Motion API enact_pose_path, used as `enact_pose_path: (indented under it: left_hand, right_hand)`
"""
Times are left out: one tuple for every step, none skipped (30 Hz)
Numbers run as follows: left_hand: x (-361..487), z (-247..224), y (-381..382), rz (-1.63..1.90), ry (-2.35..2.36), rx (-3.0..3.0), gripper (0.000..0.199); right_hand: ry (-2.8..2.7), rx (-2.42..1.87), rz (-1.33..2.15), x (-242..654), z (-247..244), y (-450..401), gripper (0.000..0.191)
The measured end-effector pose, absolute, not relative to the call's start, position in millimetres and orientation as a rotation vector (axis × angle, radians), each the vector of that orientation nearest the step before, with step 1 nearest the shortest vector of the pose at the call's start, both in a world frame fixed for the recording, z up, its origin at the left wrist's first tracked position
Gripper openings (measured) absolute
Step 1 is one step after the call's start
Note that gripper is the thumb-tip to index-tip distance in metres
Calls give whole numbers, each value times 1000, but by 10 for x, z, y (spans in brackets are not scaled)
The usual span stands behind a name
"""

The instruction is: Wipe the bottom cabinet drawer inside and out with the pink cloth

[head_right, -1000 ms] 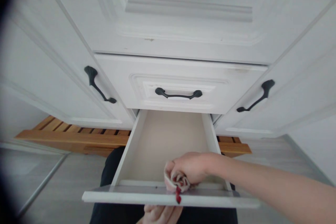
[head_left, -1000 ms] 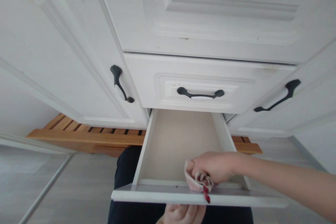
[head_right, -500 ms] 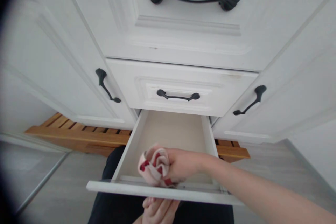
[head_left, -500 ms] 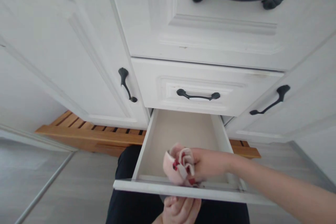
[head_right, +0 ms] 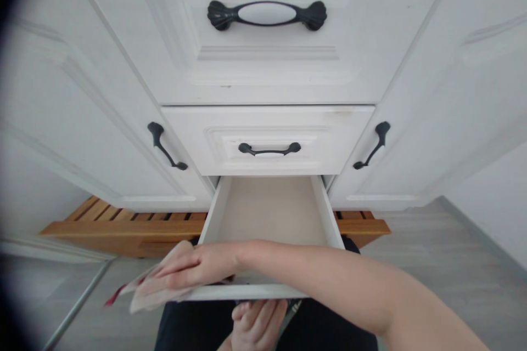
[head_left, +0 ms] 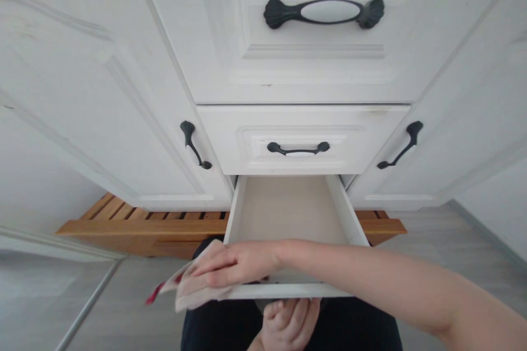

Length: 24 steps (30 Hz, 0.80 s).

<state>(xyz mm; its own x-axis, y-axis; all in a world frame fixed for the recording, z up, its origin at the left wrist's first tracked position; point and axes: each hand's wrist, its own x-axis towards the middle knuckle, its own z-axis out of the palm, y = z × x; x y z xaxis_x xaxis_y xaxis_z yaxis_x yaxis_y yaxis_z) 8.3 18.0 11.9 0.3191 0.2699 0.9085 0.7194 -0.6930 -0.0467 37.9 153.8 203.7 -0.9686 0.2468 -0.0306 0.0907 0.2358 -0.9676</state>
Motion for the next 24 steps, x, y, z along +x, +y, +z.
enact_pose_path:
  left_hand:
    - [75, 99, 179, -1335, -868, -2135, 29]
    - [67, 72, 172, -1315, -859, -2137, 28]
    - [58, 42, 162, -1293, -846, -2144, 25]
    - [50, 11, 150, -1276, -848, -2156, 23]
    - [45, -17, 138, -1270, -856, -2177, 22]
    - [43, -37, 130, -1286, -872, -2191, 21]
    - [45, -47, 126, -1320, -878, -2196, 21]
    - [49, -45, 128, -1352, -875, -2194, 22]
    - [56, -30, 136, -1376, -867, -2184, 25]
    - [63, -5, 148, -1382, -857, -2173, 29]
    - [70, 28, 162, -1373, -849, -2160, 31]
    - [76, 64, 176, -1357, -849, -2150, 33]
    - [80, 99, 188, -1344, -857, -2146, 33]
    - [84, 129, 196, -1341, -866, -2144, 33]
    - [86, 153, 201, -1349, -865, -2144, 34]
    - [87, 169, 203, -1354, -861, -2150, 34]
    - [87, 178, 203, -1362, -856, -2154, 35]
    - [85, 184, 202, -1370, -854, -2155, 35]
    - [83, 187, 204, -1375, -852, -2153, 35]
    - [79, 191, 207, -1378, -846, -2148, 36]
    - [74, 197, 214, -1375, -848, -2144, 37]
    - [69, 207, 224, -1364, -846, -2147, 38]
    - [64, 220, 236, -1354, -843, -2150, 38]
    - [59, 237, 250, -1347, -834, -2153, 39]
  right_hand:
    - [-2358, -417, 1821, 579, 2099, 1474, 44]
    - [-2376, -486, 1810, 788, 2165, 1391, 46]
    - [-2407, -594, 1767, 997, 2229, 1292, 47]
    - [-2440, -743, 1654, 1201, 2287, 1182, 49]
    - [-2469, -891, 1502, 1395, 2332, 1065, 49]
    - [-2509, -1005, 1340, 1579, 2361, 946, 49]
    - [-2550, -1089, 1171, 1755, 2370, 831, 50]
    - [-2594, -1151, 997, 1926, 2359, 723, 51]
    - [-2638, -1198, 817, 2095, 2330, 628, 53]
    - [-2673, -1235, 633, 2264, 2284, 545, 56]
    - [-2700, -1257, 451, 2433, 2228, 475, 59]
    - [-2715, -1269, 281, 2600, 2167, 416, 62]
    - [-2718, -1268, 135, 2759, 2108, 368, 64]
    - [-2711, -1257, 17, 2906, 2055, 327, 65]
    - [-2695, -1248, -63, 3035, 2011, 290, 65]
    - [-2669, -1247, -105, 3144, 1979, 255, 63]
    - [-2629, -1267, -110, 3231, 1957, 219, 61]
    - [-2577, -1302, -83, 3299, 1944, 180, 58]
    - [-2513, -1342, -37, 3351, 1934, 138, 54]
    - [-2435, -1390, 12, 3394, 1925, 89, 51]
    - [-2347, -1449, 58, 3433, 1909, 35, 48]
    - [-2251, -1516, 94, 3472, 1884, -27, 46]
    - [-2146, -1592, 122, 3512, 1845, -96, 43]
    - [-2039, -1669, 146, 3553, 1794, -170, 42]
